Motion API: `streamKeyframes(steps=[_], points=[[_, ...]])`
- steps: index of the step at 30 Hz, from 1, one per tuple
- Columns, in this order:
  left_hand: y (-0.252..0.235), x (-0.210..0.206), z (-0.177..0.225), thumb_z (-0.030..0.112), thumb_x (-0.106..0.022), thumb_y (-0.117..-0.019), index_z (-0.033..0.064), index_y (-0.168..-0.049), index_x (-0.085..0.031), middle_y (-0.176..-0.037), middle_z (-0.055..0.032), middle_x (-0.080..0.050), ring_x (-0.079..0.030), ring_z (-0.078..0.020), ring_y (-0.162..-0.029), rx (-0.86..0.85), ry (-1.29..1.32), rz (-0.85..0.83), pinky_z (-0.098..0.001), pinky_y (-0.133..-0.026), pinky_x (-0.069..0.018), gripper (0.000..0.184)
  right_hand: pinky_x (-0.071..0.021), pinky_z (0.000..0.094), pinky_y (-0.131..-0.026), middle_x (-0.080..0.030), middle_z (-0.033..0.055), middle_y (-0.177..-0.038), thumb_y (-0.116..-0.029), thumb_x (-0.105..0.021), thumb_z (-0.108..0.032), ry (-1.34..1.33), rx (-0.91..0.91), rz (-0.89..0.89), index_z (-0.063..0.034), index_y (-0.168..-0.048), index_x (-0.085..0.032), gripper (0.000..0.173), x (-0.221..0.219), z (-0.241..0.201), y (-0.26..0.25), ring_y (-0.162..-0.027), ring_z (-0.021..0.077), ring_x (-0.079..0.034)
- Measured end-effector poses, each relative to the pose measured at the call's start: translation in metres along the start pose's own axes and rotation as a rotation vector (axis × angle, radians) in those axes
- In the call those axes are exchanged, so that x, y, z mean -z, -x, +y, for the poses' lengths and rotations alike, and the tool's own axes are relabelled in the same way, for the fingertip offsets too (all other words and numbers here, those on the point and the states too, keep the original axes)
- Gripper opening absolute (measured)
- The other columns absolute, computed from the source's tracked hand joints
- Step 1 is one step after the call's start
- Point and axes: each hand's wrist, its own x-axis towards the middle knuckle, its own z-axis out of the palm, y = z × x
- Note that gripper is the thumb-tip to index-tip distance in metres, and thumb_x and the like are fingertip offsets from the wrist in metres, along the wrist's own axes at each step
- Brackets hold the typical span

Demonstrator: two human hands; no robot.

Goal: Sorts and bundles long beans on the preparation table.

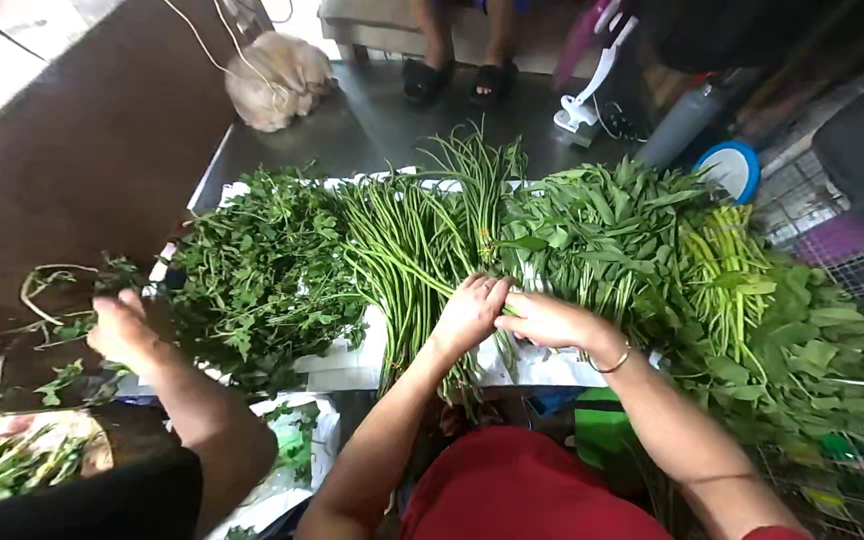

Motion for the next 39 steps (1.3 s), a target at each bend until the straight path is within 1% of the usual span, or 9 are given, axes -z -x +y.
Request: streamKeyframes(steps=[5,8,10,13,17,21,27,35,39], points=[[-0.061,0.074,0.001,0.000,-0.073,-0.0851,-0.0030,-0.128,-0.061,-0.103,-0.0213,-0.072,-0.072,-0.0369,-0.094,0.305,0.249,0.133,-0.0573,-0.086,-0.0569,0.045,-0.0628,0.0330,-0.080,-0.074,0.0073,-0.109,-0.1073,-0.047,-0.036,-0.319,0.688,0.528,-0.0060,-0.144,-0.056,0.048,0.053,-0.001,0.070,-0.091,0.0152,-0.073],[-0.091,0.135,0.008,0.008,-0.064,-0.0952,-0.0027,-0.119,-0.062,-0.094,-0.0070,-0.069,-0.067,-0.0110,-0.079,0.255,0.421,0.475,-0.0313,-0.073,-0.0577,0.026,-0.0641,0.0359,-0.080,-0.075,0.0072,-0.111,-0.1070,-0.045,-0.050,-0.466,1.060,0.665,-0.0074,-0.143,-0.056,0.057,0.074,-0.004,0.081,-0.092,0.0194,-0.074],[-0.108,0.175,0.022,0.011,-0.060,-0.0992,0.0071,-0.109,-0.060,-0.071,0.0074,-0.057,-0.052,-0.0003,-0.055,0.225,0.719,0.562,-0.0195,-0.053,-0.0481,0.010,-0.0639,0.0345,-0.078,-0.074,0.0045,-0.108,-0.1072,-0.049,-0.044,-0.453,1.078,0.761,-0.0086,-0.137,-0.061,0.048,0.074,-0.010,0.077,-0.089,0.0169,-0.073],[-0.093,0.214,0.034,0.019,-0.058,-0.1028,0.0136,-0.103,-0.060,-0.054,0.0047,-0.039,-0.037,-0.0039,-0.039,0.302,1.222,0.184,-0.0177,-0.037,-0.0372,0.006,-0.0633,0.0329,-0.080,-0.073,0.0034,-0.108,-0.1058,-0.057,-0.031,-0.464,1.126,0.896,-0.0084,-0.126,-0.069,0.033,0.069,-0.026,0.068,-0.090,0.0153,-0.072],[-0.094,0.172,0.021,0.027,-0.070,-0.0929,0.0178,-0.101,-0.064,-0.052,0.0128,-0.046,-0.046,0.0015,-0.044,0.324,1.374,-0.146,-0.0161,-0.045,-0.0420,0.014,-0.0611,0.0243,-0.075,-0.069,0.0030,-0.115,-0.1013,-0.062,-0.016,-0.374,1.089,1.011,-0.0049,-0.123,-0.071,0.026,0.072,-0.048,0.064,-0.089,0.0077,-0.068],[-0.070,0.136,0.010,0.033,-0.074,-0.0914,0.0217,-0.104,-0.066,-0.056,0.0161,-0.049,-0.046,0.0036,-0.045,0.293,1.484,-0.297,-0.0149,-0.044,-0.0409,0.019,-0.0563,0.0191,-0.062,-0.068,0.0066,-0.120,-0.0957,-0.068,-0.012,-0.451,0.916,0.828,-0.0018,-0.135,-0.062,0.041,0.079,-0.055,0.045,-0.074,0.0044,-0.064],[-0.055,0.120,0.005,0.027,-0.071,-0.0931,0.0204,-0.104,-0.065,-0.056,0.0154,-0.047,-0.044,0.0038,-0.044,0.289,1.547,-0.351,-0.0142,-0.043,-0.0375,0.014,-0.0556,0.0186,-0.062,-0.066,0.0046,-0.115,-0.0921,-0.075,-0.019,-0.535,0.888,0.670,-0.0044,-0.143,-0.057,0.056,0.079,-0.057,0.028,-0.070,0.0035,-0.062],[-0.054,0.117,0.002,0.027,-0.068,-0.0955,0.0164,-0.104,-0.066,-0.059,0.0128,-0.052,-0.049,0.0018,-0.046,0.395,1.561,-0.350,-0.0152,-0.045,-0.0432,0.014,-0.0595,0.0228,-0.064,-0.070,0.0048,-0.094,-0.0949,-0.069,-0.007,-0.529,0.900,0.614,-0.0020,-0.118,-0.065,0.024,0.085,-0.058,0.022,-0.072,0.0088,-0.067],[-0.057,0.116,0.003,0.022,-0.062,-0.0967,0.0146,-0.104,-0.063,-0.060,0.0119,-0.051,-0.048,0.0003,-0.047,0.466,1.419,-0.304,-0.0167,-0.047,-0.0436,0.010,-0.0594,0.0241,-0.064,-0.069,0.0058,-0.096,-0.0951,-0.072,-0.016,-0.436,0.797,0.617,-0.0041,-0.130,-0.062,0.038,0.089,-0.060,0.025,-0.073,0.0095,-0.068]])
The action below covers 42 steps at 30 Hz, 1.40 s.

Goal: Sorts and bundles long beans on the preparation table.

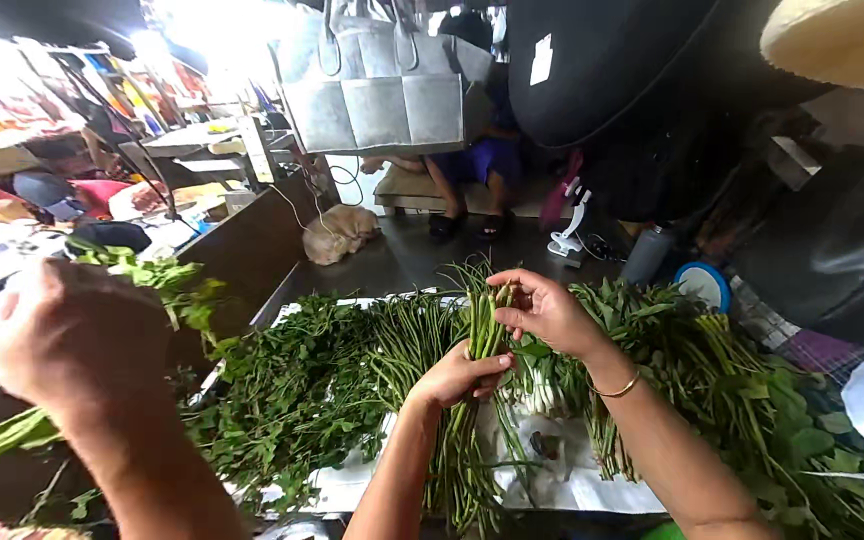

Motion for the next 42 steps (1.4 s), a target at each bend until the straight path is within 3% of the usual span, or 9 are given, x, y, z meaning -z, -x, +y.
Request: streamKeyframes(steps=[2,10,15,17,20,27,36,39,42], points=[[-0.001,-0.002,0.002,0.021,-0.061,-0.0969,0.0140,-0.104,-0.062,-0.059,0.0118,-0.050,-0.048,-0.0002,-0.048,0.005,-0.061,0.049,-0.0173,-0.047,-0.0438,0.010,-0.0596,0.0254,-0.064,-0.068,0.0078,-0.098,-0.0982,-0.068,-0.015,0.072,-0.035,0.013,-0.0055,-0.135,-0.061,0.039,0.000,-0.001,-0.001,-0.072,0.0110,-0.067],[-0.002,-0.003,0.005,0.021,-0.059,-0.0985,0.0083,-0.114,-0.061,-0.062,0.0095,-0.053,-0.051,-0.0019,-0.050,0.005,-0.205,0.081,-0.0187,-0.050,-0.0471,0.020,-0.0588,0.0241,-0.064,-0.069,0.0074,-0.092,-0.1008,-0.061,-0.007,0.159,-0.116,0.003,-0.0035,-0.120,-0.065,0.020,0.002,-0.004,-0.004,-0.069,0.0093,-0.067],[-0.005,-0.001,0.004,0.019,-0.060,-0.0987,0.0084,-0.111,-0.061,-0.062,0.0086,-0.053,-0.050,-0.0014,-0.049,0.028,-0.267,0.074,-0.0176,-0.048,-0.0451,0.016,-0.0551,0.0239,-0.061,-0.068,0.0085,-0.096,-0.0994,-0.063,-0.009,0.249,-0.175,-0.074,-0.0058,-0.128,-0.064,0.029,0.003,-0.010,-0.009,-0.067,0.0090,-0.063],[-0.005,0.000,0.003,0.019,-0.061,-0.0985,0.0082,-0.111,-0.062,-0.062,0.0085,-0.054,-0.050,-0.0015,-0.049,0.042,-0.289,0.087,-0.0179,-0.049,-0.0452,0.016,-0.0544,0.0239,-0.060,-0.067,0.0074,-0.090,-0.1002,-0.064,-0.012,0.291,-0.197,-0.092,-0.0057,-0.118,-0.068,0.019,0.002,-0.011,-0.012,-0.065,0.0088,-0.062],[-0.005,-0.001,0.002,0.020,-0.062,-0.0973,0.0076,-0.111,-0.062,-0.064,0.0079,-0.056,-0.053,-0.0029,-0.051,0.044,-0.299,0.118,-0.0199,-0.052,-0.0487,0.019,-0.0556,0.0236,-0.060,-0.066,0.0062,-0.085,-0.1014,-0.062,-0.011,0.301,-0.190,-0.089,-0.0051,-0.109,-0.068,0.011,0.003,-0.010,-0.012,-0.063,0.0086,-0.063],[-0.008,-0.007,0.002,0.014,-0.066,-0.0958,0.0036,-0.111,-0.060,-0.073,0.0025,-0.064,-0.063,-0.0083,-0.059,0.051,-0.261,0.237,-0.0270,-0.062,-0.0588,0.019,-0.0578,0.0260,-0.061,-0.069,0.0071,-0.087,-0.1022,-0.060,-0.009,0.298,-0.159,-0.027,-0.0066,-0.111,-0.068,0.012,0.003,-0.008,-0.012,-0.064,0.0110,-0.066],[-0.015,-0.011,-0.004,0.018,-0.066,-0.0988,0.0068,-0.104,-0.064,-0.069,0.0049,-0.055,-0.044,-0.0027,-0.049,0.134,-0.458,0.370,-0.0198,-0.048,-0.0398,0.012,-0.0583,0.0260,-0.062,-0.069,0.0059,-0.090,-0.1058,-0.056,-0.014,0.313,-0.145,-0.041,-0.0074,-0.112,-0.069,0.015,0.005,-0.006,-0.011,-0.066,0.0102,-0.066],[-0.017,-0.010,-0.004,0.018,-0.065,-0.0987,0.0065,-0.104,-0.064,-0.074,0.0036,-0.057,-0.044,-0.0031,-0.051,0.150,-0.515,0.425,-0.0209,-0.049,-0.0403,0.013,-0.0587,0.0274,-0.064,-0.068,0.0061,-0.089,-0.1098,-0.048,-0.029,0.317,-0.139,-0.069,-0.0061,-0.114,-0.068,0.031,0.007,-0.009,-0.009,-0.068,0.0113,-0.067],[-0.018,-0.012,-0.005,0.019,-0.066,-0.0977,0.0065,-0.104,-0.066,-0.078,0.0024,-0.060,-0.049,-0.0037,-0.056,0.141,-0.583,0.484,-0.0224,-0.054,-0.0429,0.014,-0.0567,0.0276,-0.059,-0.067,0.0059,-0.084,-0.1046,-0.060,-0.029,0.373,-0.117,-0.035,-0.0081,-0.111,-0.068,0.023,0.003,-0.003,-0.008,-0.063,0.0115,-0.064]])
